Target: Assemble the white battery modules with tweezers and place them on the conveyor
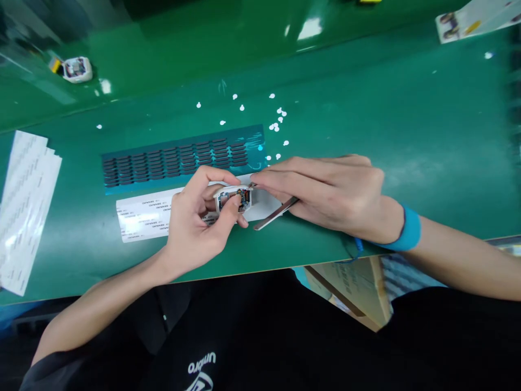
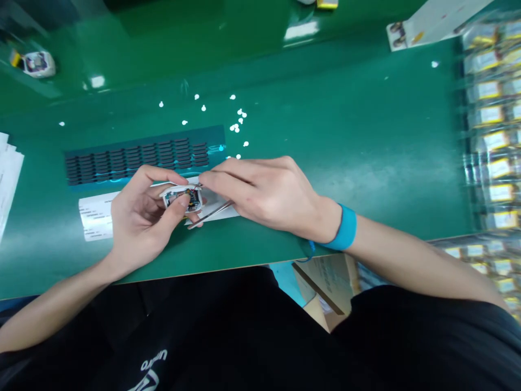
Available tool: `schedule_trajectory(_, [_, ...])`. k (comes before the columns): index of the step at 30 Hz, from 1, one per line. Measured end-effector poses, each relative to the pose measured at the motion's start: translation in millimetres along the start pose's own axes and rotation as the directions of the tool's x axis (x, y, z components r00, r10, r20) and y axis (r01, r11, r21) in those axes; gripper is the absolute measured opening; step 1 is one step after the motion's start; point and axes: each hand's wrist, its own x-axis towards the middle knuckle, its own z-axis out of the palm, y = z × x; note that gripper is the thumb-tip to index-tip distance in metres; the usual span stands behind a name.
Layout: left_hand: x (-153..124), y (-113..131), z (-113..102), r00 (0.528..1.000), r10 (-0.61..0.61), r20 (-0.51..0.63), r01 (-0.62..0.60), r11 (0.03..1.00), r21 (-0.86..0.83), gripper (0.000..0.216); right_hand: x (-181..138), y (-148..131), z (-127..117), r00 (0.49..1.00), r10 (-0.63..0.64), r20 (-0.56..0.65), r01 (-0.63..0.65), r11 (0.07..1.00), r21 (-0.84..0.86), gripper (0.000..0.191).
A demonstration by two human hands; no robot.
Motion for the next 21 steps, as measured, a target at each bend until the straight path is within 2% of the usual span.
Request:
schedule_trajectory(4, [1, 2, 0, 0.999, 0.042, -0.031, -0.043, 0.999, -0.028, 0.020, -1, -1, -8, 0.998, -0.059, 0.028, 0.060, 0.998, -0.015, 0.018])
schedule_trajectory(8, [0, 4, 0, 0.998, 0.060, -0.020, -0.060, 0.998, -0.010, 0.015, -3, -6, -9, 0.996, -0.072, 0.053, 0.070, 0.997, 0.030, 0.029])
schedule_trajectory(15, [-5, -5, -2, 0.997, 0.081, 0.017, -0.083, 0.983, 0.163, 0.031, -3, -12, -3, 0.999, -0.044, 0.025, 0.045, 0.999, -0.002, 0.030])
schedule_trajectory(18, [-7, -6, 0, 0.990, 0.142, 0.024, -0.144, 0.964, 0.222, 0.026, -5, -13, -3, 0.998, -0.057, 0.038, 0.059, 0.997, -0.045, 0.030])
schedule_trajectory(21, [-8, -7, 3, 0.975, 0.218, -0.028, -0.207, 0.953, 0.223, 0.017, -7, -16, -1, 0.994, -0.090, 0.067, 0.095, 0.993, -0.076, 0.031])
